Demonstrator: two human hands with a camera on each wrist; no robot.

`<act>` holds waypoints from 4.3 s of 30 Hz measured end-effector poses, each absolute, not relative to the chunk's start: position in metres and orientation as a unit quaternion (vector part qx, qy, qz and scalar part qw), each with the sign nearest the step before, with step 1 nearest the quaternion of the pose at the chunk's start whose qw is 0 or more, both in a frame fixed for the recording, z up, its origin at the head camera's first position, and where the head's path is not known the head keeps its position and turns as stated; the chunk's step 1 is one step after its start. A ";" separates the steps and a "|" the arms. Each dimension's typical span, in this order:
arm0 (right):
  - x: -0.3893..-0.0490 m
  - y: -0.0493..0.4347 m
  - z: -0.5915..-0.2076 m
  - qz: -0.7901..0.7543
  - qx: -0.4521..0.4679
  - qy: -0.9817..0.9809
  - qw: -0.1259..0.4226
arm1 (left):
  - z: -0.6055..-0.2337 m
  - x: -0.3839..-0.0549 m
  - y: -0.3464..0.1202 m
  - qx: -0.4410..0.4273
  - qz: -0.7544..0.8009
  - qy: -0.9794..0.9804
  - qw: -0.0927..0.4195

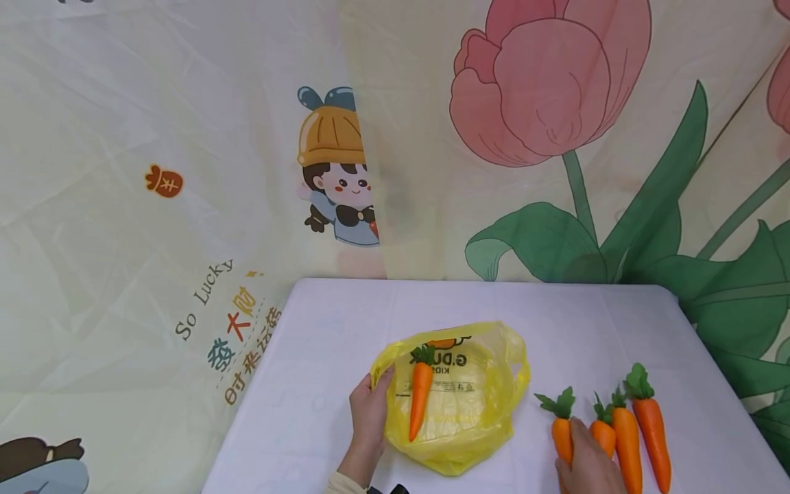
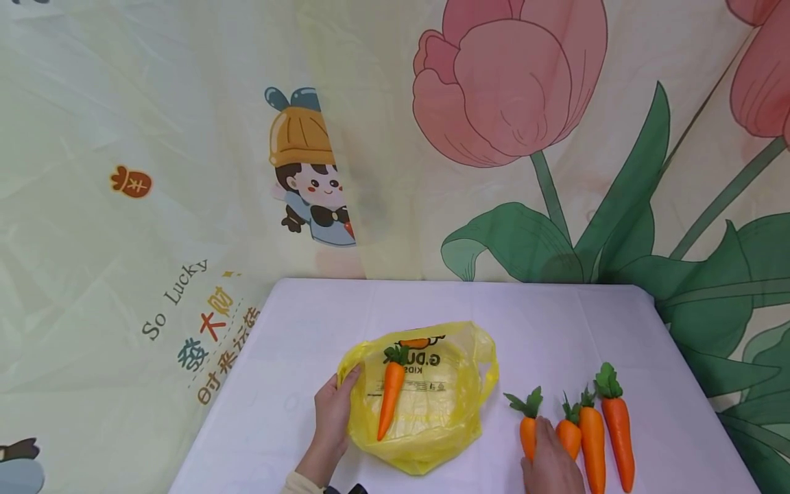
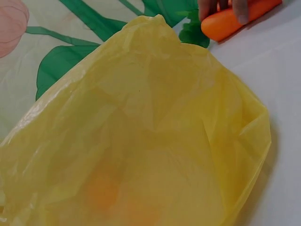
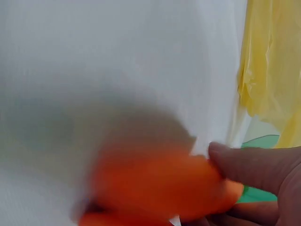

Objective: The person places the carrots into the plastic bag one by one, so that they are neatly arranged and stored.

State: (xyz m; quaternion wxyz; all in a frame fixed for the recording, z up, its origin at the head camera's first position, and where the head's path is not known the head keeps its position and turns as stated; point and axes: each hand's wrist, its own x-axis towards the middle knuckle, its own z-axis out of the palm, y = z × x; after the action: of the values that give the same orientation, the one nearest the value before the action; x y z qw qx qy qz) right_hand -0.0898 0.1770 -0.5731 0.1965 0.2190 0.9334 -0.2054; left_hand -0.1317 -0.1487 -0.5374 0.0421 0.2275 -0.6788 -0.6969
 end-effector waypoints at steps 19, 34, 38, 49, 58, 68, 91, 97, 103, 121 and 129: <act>-0.082 0.193 -0.561 -0.407 0.138 0.861 0.270 | -0.534 -0.128 -0.147 0.209 -0.704 -0.677 0.042; -0.082 0.160 -0.515 -0.659 -0.018 0.666 0.349 | -0.530 -0.124 -0.147 0.212 -0.696 -0.685 0.040; -0.089 0.139 -0.508 -0.649 -0.021 0.690 0.321 | -0.532 -0.124 -0.148 0.211 -0.695 -0.687 0.041; -0.130 0.093 -0.481 -0.637 -0.110 0.724 0.241 | -0.528 -0.123 -0.150 0.206 -0.712 -0.671 0.032; -0.155 0.059 -0.477 -0.675 -0.131 0.697 0.202 | -0.529 -0.123 -0.150 0.210 -0.706 -0.676 0.023; -0.167 0.036 -0.487 -0.709 -0.067 0.686 0.149 | -0.532 -0.123 -0.149 0.224 -0.701 -0.677 0.020; -0.165 0.042 -0.546 -0.575 -0.102 0.791 0.181 | -0.531 -0.128 -0.149 0.215 -0.712 -0.668 0.028; -0.165 0.041 -0.553 -0.522 -0.082 0.827 0.192 | -0.532 -0.128 -0.149 0.212 -0.711 -0.670 0.031; -0.164 0.040 -0.561 -0.425 -0.080 0.892 0.131 | -0.533 -0.127 -0.149 0.214 -0.712 -0.668 0.032; -0.174 0.045 -0.578 -0.480 -0.031 0.864 0.148 | -0.532 -0.126 -0.150 0.204 -0.716 -0.667 0.025; -0.167 0.042 -0.574 -0.454 -0.089 0.876 0.133 | -0.530 -0.127 -0.150 0.204 -0.712 -0.671 0.022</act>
State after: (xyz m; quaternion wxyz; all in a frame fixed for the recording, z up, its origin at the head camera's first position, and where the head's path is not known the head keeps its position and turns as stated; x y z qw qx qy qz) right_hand -0.1673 0.0422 -0.5737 0.1332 -0.0893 0.8765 -0.4539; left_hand -0.1273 -0.1504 -0.5303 0.0218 0.2041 -0.6713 -0.7122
